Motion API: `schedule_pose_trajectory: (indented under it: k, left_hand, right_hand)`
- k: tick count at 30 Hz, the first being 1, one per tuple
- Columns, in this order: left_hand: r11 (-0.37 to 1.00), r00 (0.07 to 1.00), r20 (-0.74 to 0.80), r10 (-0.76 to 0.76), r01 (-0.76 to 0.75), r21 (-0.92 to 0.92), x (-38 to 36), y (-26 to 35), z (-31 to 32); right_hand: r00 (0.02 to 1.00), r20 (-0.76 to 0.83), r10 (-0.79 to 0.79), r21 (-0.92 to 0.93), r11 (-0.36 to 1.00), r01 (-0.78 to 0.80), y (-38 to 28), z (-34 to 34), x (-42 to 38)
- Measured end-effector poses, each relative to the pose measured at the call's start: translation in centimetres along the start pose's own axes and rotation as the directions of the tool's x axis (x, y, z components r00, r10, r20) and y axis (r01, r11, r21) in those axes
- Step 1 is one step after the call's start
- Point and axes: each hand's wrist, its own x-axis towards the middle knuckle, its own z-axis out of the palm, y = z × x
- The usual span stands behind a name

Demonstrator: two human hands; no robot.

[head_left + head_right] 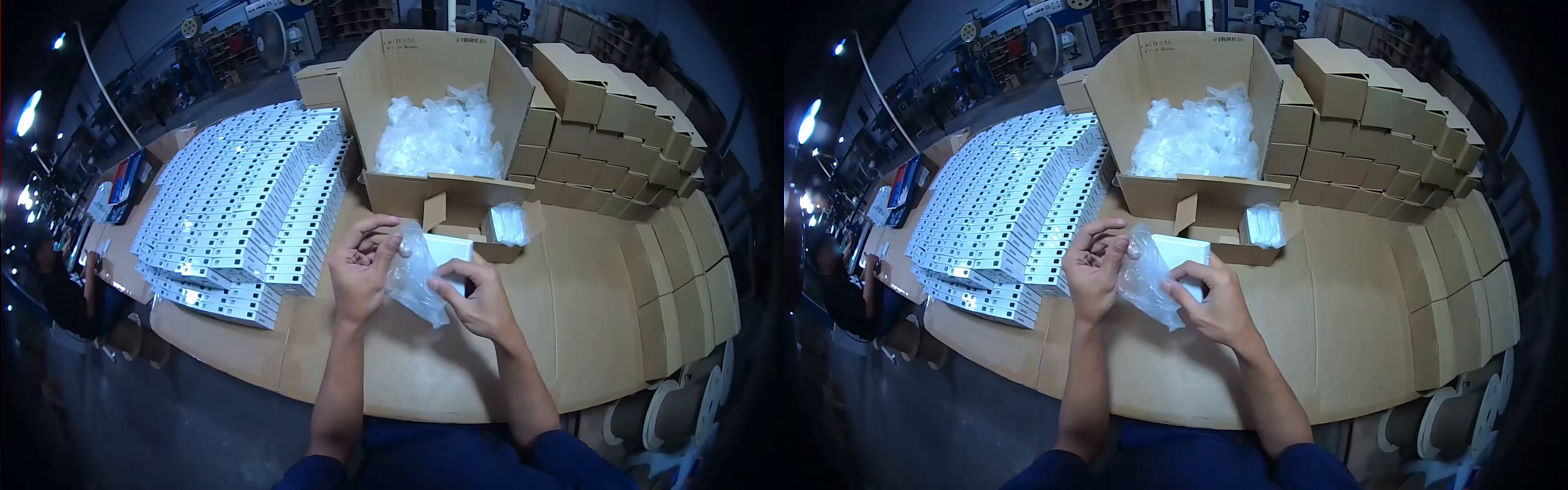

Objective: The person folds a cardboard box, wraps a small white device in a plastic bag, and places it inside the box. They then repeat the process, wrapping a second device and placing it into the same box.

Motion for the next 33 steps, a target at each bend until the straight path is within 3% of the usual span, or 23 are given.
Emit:
schedule_pose_trajectory:
  k: [3,4,7,8,11,12,15,16,19,20,23,24,25,27,29,30,33]
  left_hand:
    - [0.891,0.955,-0.004,-0.298,0.277,-0.360,0.0,0.1,-3.3]
    - [0.846,0.948,0.051,-0.314,0.304,-0.438,0.2,0.5,-3.8]
    - [0.877,0.885,0.190,-0.425,0.454,-0.155,0.4,-1.5,-4.3]
    - [0.811,0.795,0.313,-0.520,0.574,-0.110,0.2,-2.2,-4.8]
    - [0.888,0.707,0.579,-0.406,0.455,0.066,0.4,-1.0,-3.6]
    - [0.875,0.676,0.592,-0.439,0.471,0.111,0.8,0.2,-2.9]
    - [0.890,0.678,0.590,-0.437,0.418,0.179,1.2,-1.6,-3.1]
    - [0.875,0.716,0.529,-0.455,0.470,0.115,1.3,-1.6,-3.0]
    - [0.872,0.766,0.438,-0.470,0.480,0.097,1.2,-2.3,-3.4]
    - [0.872,0.773,0.407,-0.486,0.461,0.165,1.1,-2.6,-3.4]
    - [0.828,0.776,0.300,-0.556,0.547,0.119,1.2,-2.5,-4.2]
    - [0.768,0.739,0.210,-0.640,0.624,0.143,1.5,-1.9,-4.4]
    - [0.802,0.807,0.152,-0.571,0.588,-0.104,1.0,-2.8,-4.3]
    - [0.746,0.889,-0.018,-0.458,0.373,-0.552,-1.4,-5.4,-3.6]
    - [0.728,0.858,0.087,-0.507,0.480,-0.489,-5.0,-5.8,-1.4]
    - [0.763,0.860,0.082,-0.504,0.488,-0.423,-5.9,-5.8,0.2]
    - [0.875,0.890,0.007,-0.456,0.449,-0.179,-7.5,-3.0,4.6]
  right_hand:
    - [0.993,-0.109,0.050,0.072,0.997,-0.042,1.2,0.4,-0.9]
    - [0.988,-0.149,0.052,0.072,0.997,-0.041,1.5,0.2,-1.0]
    - [0.977,-0.211,0.005,-0.016,1.000,-0.008,1.9,0.0,-1.4]
    - [0.972,-0.232,-0.044,-0.046,0.998,0.034,1.7,0.2,-1.5]
    - [0.970,-0.227,-0.089,-0.131,0.990,0.061,0.7,0.3,-1.5]
    - [0.965,-0.222,-0.141,-0.181,0.978,0.101,0.7,0.3,-1.5]
    - [0.967,-0.169,-0.193,-0.253,0.956,0.147,0.8,-0.2,-1.7]
    - [0.970,-0.145,-0.195,-0.265,0.952,0.152,0.9,-0.6,-1.7]
    - [0.971,-0.192,-0.141,-0.331,0.941,0.071,2.1,-1.6,-2.4]
    - [0.972,-0.196,-0.129,-0.316,0.947,0.062,2.2,-1.7,-2.5]
    - [0.976,-0.219,-0.005,-0.256,0.965,-0.053,2.0,-2.1,-3.0]
    - [0.966,-0.260,-0.010,-0.241,0.969,-0.055,2.1,-2.1,-3.1]
    - [0.954,-0.301,-0.012,-0.225,0.973,-0.059,2.3,-1.9,-3.2]
    - [0.922,-0.388,-0.014,-0.215,0.974,-0.076,2.8,-1.5,-3.5]
    - [0.880,-0.474,-0.015,-0.228,0.968,-0.106,3.2,-0.5,-4.0]
    - [0.864,-0.479,-0.154,-0.358,0.933,-0.032,3.5,-0.2,-4.1]
    - [0.841,-0.463,-0.278,-0.444,0.894,0.051,4.1,1.2,-4.6]
